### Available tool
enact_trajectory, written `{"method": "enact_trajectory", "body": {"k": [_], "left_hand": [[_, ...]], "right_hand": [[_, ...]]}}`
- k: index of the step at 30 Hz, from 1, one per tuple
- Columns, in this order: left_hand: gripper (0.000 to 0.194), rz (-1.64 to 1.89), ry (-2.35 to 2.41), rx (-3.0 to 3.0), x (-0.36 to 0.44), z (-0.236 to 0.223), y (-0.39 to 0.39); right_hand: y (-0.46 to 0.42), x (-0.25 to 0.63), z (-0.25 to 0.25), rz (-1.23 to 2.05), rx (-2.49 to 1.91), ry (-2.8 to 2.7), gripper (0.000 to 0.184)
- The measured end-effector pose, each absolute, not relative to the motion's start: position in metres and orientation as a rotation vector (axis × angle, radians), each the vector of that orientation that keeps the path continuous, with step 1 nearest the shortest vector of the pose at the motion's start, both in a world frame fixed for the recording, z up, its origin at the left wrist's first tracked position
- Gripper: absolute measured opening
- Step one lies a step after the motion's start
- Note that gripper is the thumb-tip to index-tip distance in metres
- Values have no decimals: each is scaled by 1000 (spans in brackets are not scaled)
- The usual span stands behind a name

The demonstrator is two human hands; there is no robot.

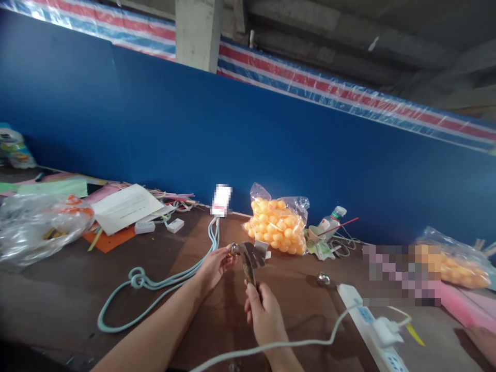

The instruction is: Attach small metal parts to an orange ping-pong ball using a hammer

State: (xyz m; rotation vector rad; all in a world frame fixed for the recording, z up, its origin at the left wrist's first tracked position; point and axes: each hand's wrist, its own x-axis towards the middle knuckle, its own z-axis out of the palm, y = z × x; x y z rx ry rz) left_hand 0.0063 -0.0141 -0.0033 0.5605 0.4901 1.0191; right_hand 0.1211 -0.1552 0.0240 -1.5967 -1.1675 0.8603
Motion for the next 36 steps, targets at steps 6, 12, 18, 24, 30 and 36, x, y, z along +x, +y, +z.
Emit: {"method": "enact_trajectory", "body": {"k": [6,12,18,24,30,36], "left_hand": [[15,1012,532,545,6,-4,-12],[15,1055,659,508,5,-3,-9],[16,1023,665,540,4,1,-13],[14,1042,729,541,3,0,-12],[16,1038,760,552,4,-3,-11],[17,1025,788,576,5,-3,-12]], "right_hand": [[-159,129,26,806,-1665,-1209,45],[-184,180,14,321,-1998,-1499,32],[-206,245,-16,-256,-2250,-1735,30],[-207,279,-38,-511,-2256,-1792,28],[-204,287,-39,-601,-2370,-1773,26],[-174,254,12,-391,-2169,-1691,32]]}}
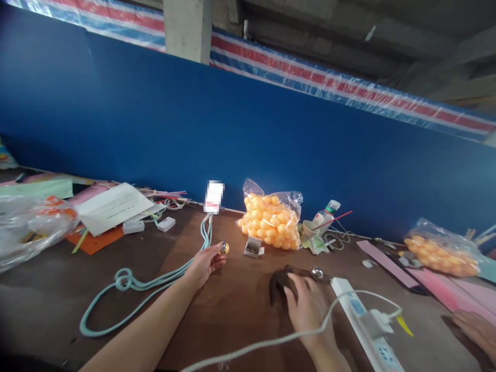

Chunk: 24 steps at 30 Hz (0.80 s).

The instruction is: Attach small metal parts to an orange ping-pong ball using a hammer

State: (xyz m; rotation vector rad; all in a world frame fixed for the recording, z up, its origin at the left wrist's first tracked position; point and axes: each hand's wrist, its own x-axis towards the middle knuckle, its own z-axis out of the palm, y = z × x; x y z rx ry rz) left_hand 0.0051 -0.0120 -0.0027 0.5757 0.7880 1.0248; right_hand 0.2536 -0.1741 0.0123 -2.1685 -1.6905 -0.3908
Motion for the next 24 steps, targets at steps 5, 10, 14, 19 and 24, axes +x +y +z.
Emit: {"method": "enact_trajectory", "body": {"k": [5,10,14,19,24], "left_hand": [[19,1029,816,574,4,-3,-12],[21,1024,794,586,5,-5,-11],[21,999,775,600,6,-7,-11],[22,982,792,612,7,-6,-12],[23,983,785,621,7,-6,-12]], "right_hand": [[-114,207,49,-94,-2077,-1716,25],[-57,190,43,48,-2329,-1749,23],[-31,187,37,16,-2439,-1879,23],[-15,186,33,-4,-2473,-1903,19],[-13,185,31,6,-2473,-1887,21]]}}
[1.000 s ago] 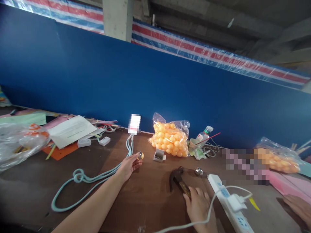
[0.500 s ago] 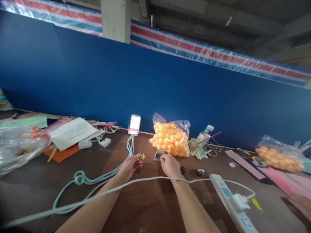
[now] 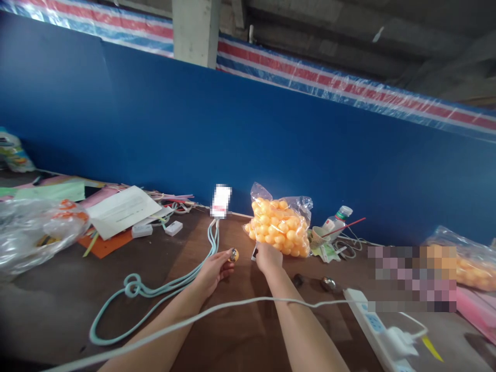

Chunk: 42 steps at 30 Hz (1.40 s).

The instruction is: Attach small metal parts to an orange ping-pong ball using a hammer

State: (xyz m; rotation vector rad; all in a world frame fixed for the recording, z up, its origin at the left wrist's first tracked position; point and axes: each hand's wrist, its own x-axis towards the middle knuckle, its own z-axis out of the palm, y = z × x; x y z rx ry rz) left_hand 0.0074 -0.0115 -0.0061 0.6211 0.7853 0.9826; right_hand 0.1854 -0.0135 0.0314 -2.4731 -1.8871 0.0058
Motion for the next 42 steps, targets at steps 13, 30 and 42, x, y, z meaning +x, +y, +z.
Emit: {"method": "enact_trajectory", "body": {"k": [13,30,42], "left_hand": [[23,963,819,610,8,-5,-10],[21,985,762,571,3,-6,-9],[20,976,738,517,0,-3,-9]], "right_hand": [[-23,189,31,39,-2387,-1626,13],[-49,151,26,1276,-1132,-733,21],[-56,142,9,1233,-1104,-718,26]]}}
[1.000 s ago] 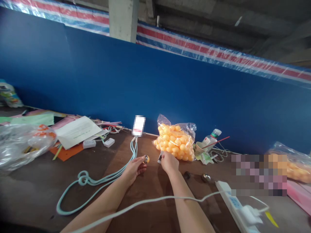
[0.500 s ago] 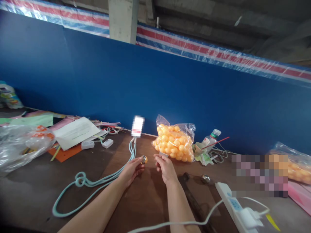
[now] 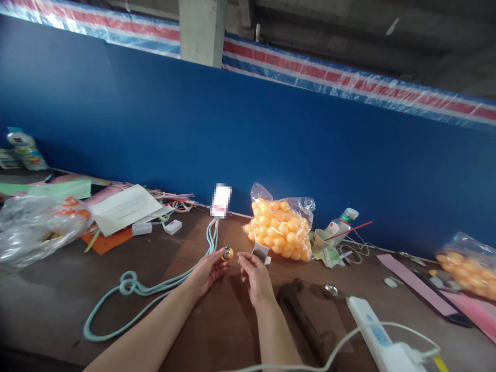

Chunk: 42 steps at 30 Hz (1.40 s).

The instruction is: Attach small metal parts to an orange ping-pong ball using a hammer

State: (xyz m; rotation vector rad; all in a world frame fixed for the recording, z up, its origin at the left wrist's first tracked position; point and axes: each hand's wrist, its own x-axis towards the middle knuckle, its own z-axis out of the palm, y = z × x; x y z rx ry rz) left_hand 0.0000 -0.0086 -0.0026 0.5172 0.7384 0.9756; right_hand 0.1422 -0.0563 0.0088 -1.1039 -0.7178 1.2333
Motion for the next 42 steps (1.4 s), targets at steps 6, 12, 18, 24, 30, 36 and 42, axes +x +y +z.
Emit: {"method": "enact_trajectory", "body": {"k": [6,12,18,24,30,36,42], "left_hand": [[20,990,737,507,0,-7,-6],[17,973,737,537,-1,-3,-9],[21,965,714,579,0,-6,-9],[21,963,691,593,0,-5,-10],[19,962,682,601,-1,-5,-10],[20,958,696,591,0,-3,-11],[21,955,700,589,-1,-3,-11]], "right_hand": [[-58,136,9,1211,-1081,-807,27],[-59,132,10,1241,-1096,-777,28],[-60,130,10,1180,-1144,-836,27],[-59,128,10,1201,-1064,-859,25],[-59,127,7,1282,-1035,-853,27],[-59,125,6,1222,-1058,-866,21],[-59,125,8,1210,-1107,-847,24]]}}
